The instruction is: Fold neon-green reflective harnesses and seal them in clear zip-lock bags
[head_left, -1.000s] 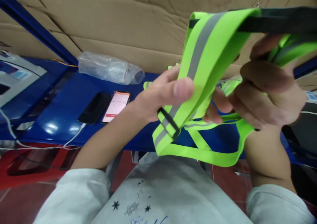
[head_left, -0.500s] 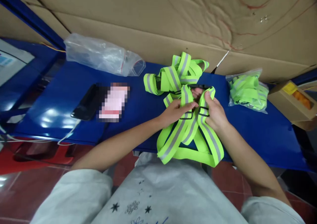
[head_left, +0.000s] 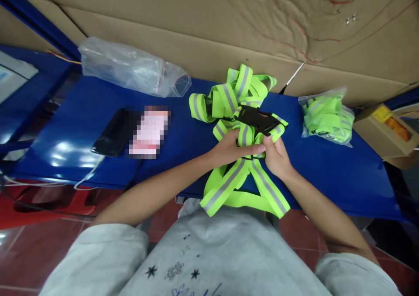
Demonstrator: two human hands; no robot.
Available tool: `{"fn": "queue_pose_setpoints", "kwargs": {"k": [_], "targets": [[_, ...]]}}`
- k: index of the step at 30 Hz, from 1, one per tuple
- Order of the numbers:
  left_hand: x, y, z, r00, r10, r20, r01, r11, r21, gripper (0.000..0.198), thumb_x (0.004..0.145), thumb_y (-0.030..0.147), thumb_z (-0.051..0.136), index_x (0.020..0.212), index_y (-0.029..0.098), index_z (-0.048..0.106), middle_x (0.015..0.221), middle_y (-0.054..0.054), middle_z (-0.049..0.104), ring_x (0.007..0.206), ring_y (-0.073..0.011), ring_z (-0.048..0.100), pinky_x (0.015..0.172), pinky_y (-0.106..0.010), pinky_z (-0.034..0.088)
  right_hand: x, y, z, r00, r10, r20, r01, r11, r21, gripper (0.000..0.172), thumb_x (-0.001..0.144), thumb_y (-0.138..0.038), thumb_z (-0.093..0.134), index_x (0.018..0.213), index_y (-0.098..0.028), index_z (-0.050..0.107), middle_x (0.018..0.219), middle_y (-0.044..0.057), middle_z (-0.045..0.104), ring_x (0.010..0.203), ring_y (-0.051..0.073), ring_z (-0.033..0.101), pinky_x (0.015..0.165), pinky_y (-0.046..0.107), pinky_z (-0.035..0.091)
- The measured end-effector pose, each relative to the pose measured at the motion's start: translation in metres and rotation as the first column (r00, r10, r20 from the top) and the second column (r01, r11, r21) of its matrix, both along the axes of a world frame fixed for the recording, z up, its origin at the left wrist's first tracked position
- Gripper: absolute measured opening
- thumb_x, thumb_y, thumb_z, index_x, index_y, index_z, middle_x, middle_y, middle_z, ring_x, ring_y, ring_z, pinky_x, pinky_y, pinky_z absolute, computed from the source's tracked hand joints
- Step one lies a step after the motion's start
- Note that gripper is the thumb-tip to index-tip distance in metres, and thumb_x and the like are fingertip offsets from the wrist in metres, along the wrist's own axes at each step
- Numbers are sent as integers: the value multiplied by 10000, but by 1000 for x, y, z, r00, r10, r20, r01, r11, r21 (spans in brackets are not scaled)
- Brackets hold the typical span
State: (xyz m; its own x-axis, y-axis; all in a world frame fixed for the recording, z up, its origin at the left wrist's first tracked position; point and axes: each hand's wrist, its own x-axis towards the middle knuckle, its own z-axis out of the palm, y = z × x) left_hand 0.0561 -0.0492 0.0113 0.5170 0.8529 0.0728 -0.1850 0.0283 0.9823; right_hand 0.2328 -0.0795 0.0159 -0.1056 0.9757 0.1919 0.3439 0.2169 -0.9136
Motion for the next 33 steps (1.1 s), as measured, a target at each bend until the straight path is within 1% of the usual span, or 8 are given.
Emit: {"fn": "queue_pose_setpoints", "kwargs": {"k": [8,14,17,20,26,29,31,33], "targets": [[-2,3,-6,984,167,-65,-163,985,51,335,845,493,854,846,175,749,859,-25,749,873,-215,697,870,-369,556,21,16,16,954,97,-285,-144,978,-149,819,852,-930,568,1333,-281,701,1370,86,732,1360,333,652,1173,518,528],[2,-1,-6,994,93,-56,-93,996,3,339,818,452,875,1016,184,812,987,-34,808,984,-243,738,966,-397,561,26,17,31,984,-48,-171,3,967,-257,511,725,-582,951,1065,-264,742,1002,13,769,939,224,720,885,364,606],[2,-6,1,994,-12,112,42,961,-273,426,727,413,963,1060,194,813,1058,-53,820,985,-241,763,964,-410,585,27,16,36,977,-26,-210,-22,975,-223,492,727,-537,963,1071,-267,739,997,11,764,917,222,723,863,367,613],[-2,-7,7,935,-167,314,308,821,-481,448,675,351,1002,1046,193,809,1080,-89,830,961,-261,799,958,-435,623,26,13,43,975,-25,-221,-4,991,-130,486,741,-501,967,1115,-280,749,1001,10,758,895,211,726,787,340,632],[-2,-14,54,707,-310,636,655,627,-422,426,850,436,767,1165,151,803,1236,-138,813,1239,-366,755,1100,-488,595,19,4,79,970,-11,-243,22,999,46,388,844,-402,911,1184,-286,765,796,-48,709,379,58,441,306,217,394],[2,-25,90,638,-303,708,719,565,-406,407,961,390,597,1232,147,780,1229,-111,814,1287,-338,734,1123,-446,572,24,1,105,977,-122,-173,190,868,460,337,840,-323,918,1153,-299,796,1030,-8,781,760,153,728,676,305,668],[5,-33,99,614,-328,718,767,464,-444,372,994,343,560,1219,141,777,1196,-112,816,1214,-317,764,1067,-433,598,30,1,114,977,-199,-75,203,768,607,360,854,-298,906,1196,-318,794,1159,5,775,1109,232,743,1003,421,647],[9,-36,92,618,-325,716,775,404,-486,313,983,306,609,1176,132,784,1183,-115,813,1084,-286,796,968,-408,638,38,4,109,981,-193,13,142,767,625,392,863,-301,895,1237,-307,779,1144,14,776,1121,241,741,1050,450,616]]}}
